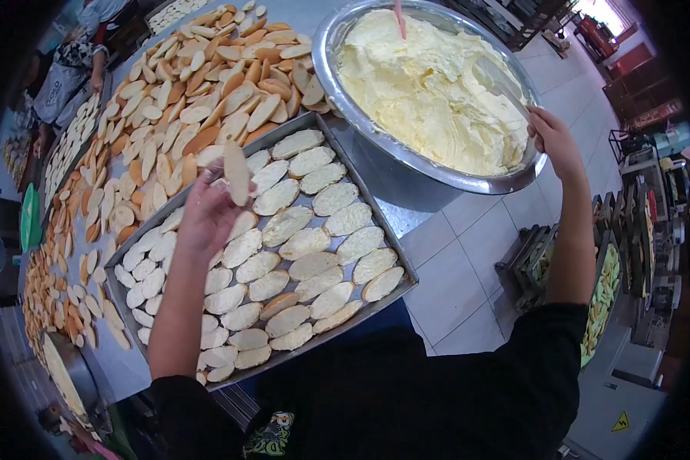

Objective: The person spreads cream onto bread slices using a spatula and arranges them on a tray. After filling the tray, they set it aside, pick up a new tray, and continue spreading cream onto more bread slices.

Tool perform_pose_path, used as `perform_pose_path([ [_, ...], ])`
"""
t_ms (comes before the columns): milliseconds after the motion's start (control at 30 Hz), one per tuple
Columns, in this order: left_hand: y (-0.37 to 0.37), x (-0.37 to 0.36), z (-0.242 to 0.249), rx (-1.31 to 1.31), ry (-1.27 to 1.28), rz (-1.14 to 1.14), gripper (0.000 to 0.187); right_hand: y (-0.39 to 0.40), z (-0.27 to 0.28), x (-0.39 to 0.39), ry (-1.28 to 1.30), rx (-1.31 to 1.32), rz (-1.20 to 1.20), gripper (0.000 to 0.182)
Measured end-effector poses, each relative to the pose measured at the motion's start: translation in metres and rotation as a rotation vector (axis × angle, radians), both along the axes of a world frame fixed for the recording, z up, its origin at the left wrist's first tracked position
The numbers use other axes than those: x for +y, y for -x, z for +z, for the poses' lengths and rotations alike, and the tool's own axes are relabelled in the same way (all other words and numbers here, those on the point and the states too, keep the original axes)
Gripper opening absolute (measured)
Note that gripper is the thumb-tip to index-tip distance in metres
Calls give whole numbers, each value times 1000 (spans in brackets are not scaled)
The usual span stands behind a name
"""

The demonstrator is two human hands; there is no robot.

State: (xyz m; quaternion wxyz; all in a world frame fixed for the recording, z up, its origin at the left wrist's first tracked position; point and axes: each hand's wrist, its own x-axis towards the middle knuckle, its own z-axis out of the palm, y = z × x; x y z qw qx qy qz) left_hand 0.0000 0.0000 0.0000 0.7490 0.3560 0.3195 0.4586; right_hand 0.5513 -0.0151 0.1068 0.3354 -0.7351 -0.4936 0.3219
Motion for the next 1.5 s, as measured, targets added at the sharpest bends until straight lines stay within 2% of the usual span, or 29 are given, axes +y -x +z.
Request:
perform_pose_path([
  [133, -21, -55, 16, -424, 191, -27, 50, 75, 10, -45, -139, 337, -12, 35],
  [167, -25, -66, 19, -535, 245, -49, 49, 92, 5, -58, -185, 320, 50, 35],
  [300, -54, -95, 33, -645, 154, -148, 47, 161, -33, -116, -443, 229, 300, 31],
  [367, -64, -102, 45, -654, 194, -156, 48, 203, -38, -125, -688, -43, 530, 31],
  [500, -60, -129, 49, -685, 209, -119, 48, 254, -48, -133, -825, -130, 564, 36],
  [700, -54, -138, 50, -752, 225, -25, 45, 240, -33, -124, -819, -494, 744, 36],
  [800, -48, -138, 41, -767, 188, -36, 43, 225, -33, -129, -790, -565, 635, 39],
  [900, -47, -141, 43, -707, 183, 1, 42, 233, -47, -133, -846, -440, 469, 40],
  [1000, -50, -147, 37, -755, 184, 38, 42, 255, -50, -140, -831, -464, 577, 33],
  [1100, -52, -150, 35, -718, 108, -28, 42, 265, -60, -138, -866, -554, 535, 42],
  [1200, -48, -151, 28, -611, 134, 8, 58, 265, -57, -135, -837, -538, 413, 40],
  [1267, -46, -152, 31, -595, 156, 24, 57, 266, -55, -138, -754, -440, 360, 38],
  [1367, -45, -152, 32, -609, 163, 46, 57, 277, -59, -148, -721, -239, 410, 39],
  [1500, -48, -154, 32, -616, 134, 99, 58, 291, -72, -152, -686, -223, 517, 37],
])
